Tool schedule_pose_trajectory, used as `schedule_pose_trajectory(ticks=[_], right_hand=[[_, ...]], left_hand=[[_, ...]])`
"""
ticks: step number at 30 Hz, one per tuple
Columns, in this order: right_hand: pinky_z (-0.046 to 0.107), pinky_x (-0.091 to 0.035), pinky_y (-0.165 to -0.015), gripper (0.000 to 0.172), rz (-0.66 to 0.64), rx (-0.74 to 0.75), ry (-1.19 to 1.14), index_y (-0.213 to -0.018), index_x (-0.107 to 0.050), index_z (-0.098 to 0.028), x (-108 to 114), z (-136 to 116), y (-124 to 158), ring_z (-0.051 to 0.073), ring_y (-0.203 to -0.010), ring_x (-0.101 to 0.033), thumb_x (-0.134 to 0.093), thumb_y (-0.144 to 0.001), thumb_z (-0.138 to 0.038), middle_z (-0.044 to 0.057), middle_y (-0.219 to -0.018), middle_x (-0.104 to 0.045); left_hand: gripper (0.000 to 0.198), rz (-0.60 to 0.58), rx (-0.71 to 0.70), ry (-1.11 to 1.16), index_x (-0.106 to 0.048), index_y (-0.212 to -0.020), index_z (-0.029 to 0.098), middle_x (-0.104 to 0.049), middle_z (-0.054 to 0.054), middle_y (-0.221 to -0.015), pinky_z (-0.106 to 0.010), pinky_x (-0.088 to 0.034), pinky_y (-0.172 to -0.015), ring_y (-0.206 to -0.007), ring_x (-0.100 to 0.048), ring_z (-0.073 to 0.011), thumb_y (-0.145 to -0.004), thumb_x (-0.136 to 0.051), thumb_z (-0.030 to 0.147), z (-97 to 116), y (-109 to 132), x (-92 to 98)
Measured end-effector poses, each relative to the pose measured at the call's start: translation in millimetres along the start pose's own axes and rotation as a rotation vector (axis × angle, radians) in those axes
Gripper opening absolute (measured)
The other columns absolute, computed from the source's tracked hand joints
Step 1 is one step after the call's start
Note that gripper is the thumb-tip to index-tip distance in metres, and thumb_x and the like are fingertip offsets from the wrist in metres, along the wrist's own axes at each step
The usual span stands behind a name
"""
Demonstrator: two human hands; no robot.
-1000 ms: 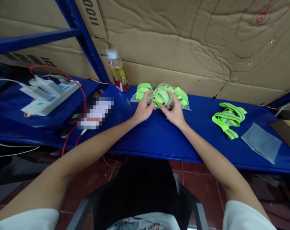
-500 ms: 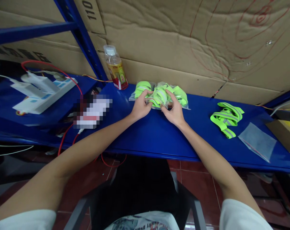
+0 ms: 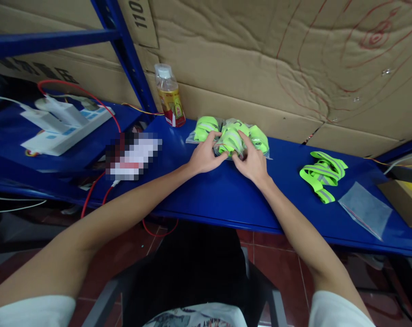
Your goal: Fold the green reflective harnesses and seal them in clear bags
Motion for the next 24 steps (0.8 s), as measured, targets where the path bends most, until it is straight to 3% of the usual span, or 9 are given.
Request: schedule_pose_trajectory(ticks=[6, 11, 15, 18, 24], right_hand=[[0.051, -0.066, -0.08, 0.09, 0.118, -0.031, 0.26, -0.162, -0.06, -0.029, 12.4, -1.2, -2.2, 0.034, -0.075, -0.078, -0.074, -0.087, -0.076, 0.006, -0.075, -0.078], [0.052, -0.066, -0.078, 0.097, 0.172, 0.036, 0.234, -0.164, -0.057, -0.024, 7.3, -0.3, -5.3, 0.033, -0.07, -0.076, -0.066, -0.089, -0.085, 0.011, -0.082, -0.081], [0.054, -0.065, -0.078, 0.083, 0.106, 0.005, 0.175, -0.164, -0.055, -0.022, 0.0, 4.2, -5.6, 0.034, -0.067, -0.075, -0.058, -0.099, -0.074, 0.009, -0.079, -0.08], [0.053, -0.065, -0.077, 0.071, 0.092, 0.022, 0.129, -0.16, -0.057, -0.022, -1.2, 2.6, -4.0, 0.032, -0.064, -0.074, -0.055, -0.102, -0.063, 0.006, -0.076, -0.078], [0.052, -0.065, -0.079, 0.058, 0.123, 0.015, 0.006, -0.153, -0.058, -0.023, 1.7, 5.8, -3.1, 0.032, -0.07, -0.077, -0.051, -0.106, -0.056, 0.009, -0.092, -0.081]], left_hand=[[0.043, 0.003, -0.065, 0.175, -0.058, -0.131, 0.023, -0.072, 0.002, -0.081, -0.03, -0.044, -0.066, -0.062, -0.06, -0.0158, -0.089, -0.067, 0.016, -3.5, -3.8, -8.8], [0.038, 0.0, -0.101, 0.232, -0.064, -0.13, 0.023, -0.07, 0.002, -0.082, -0.03, -0.043, -0.064, -0.061, -0.058, -0.0147, -0.093, -0.061, 0.014, -0.4, -2.4, -12.8], [0.032, 0.057, -0.041, 0.201, -0.066, -0.128, 0.025, -0.07, 0.001, -0.081, -0.031, -0.045, -0.065, -0.063, -0.059, -0.0163, -0.098, -0.059, 0.018, -1.5, -1.0, -6.9], [0.034, 0.073, 0.003, 0.201, -0.061, -0.126, 0.024, -0.07, 0.002, -0.08, -0.032, -0.046, -0.066, -0.063, -0.059, -0.0172, -0.093, -0.065, 0.015, -3.9, -2.0, -5.4], [0.037, 0.083, 0.073, 0.201, -0.059, -0.124, 0.024, -0.061, 0.006, -0.066, -0.036, -0.049, -0.071, -0.064, -0.061, -0.0187, -0.089, -0.069, 0.014, -11.3, -7.5, -9.1]])
Point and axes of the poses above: each hand's wrist, its own y-axis away from the middle knuckle, its own x-axis out of the back of the hand, z = x × y, the point moved 10 cm from there along -y, towards the middle knuckle
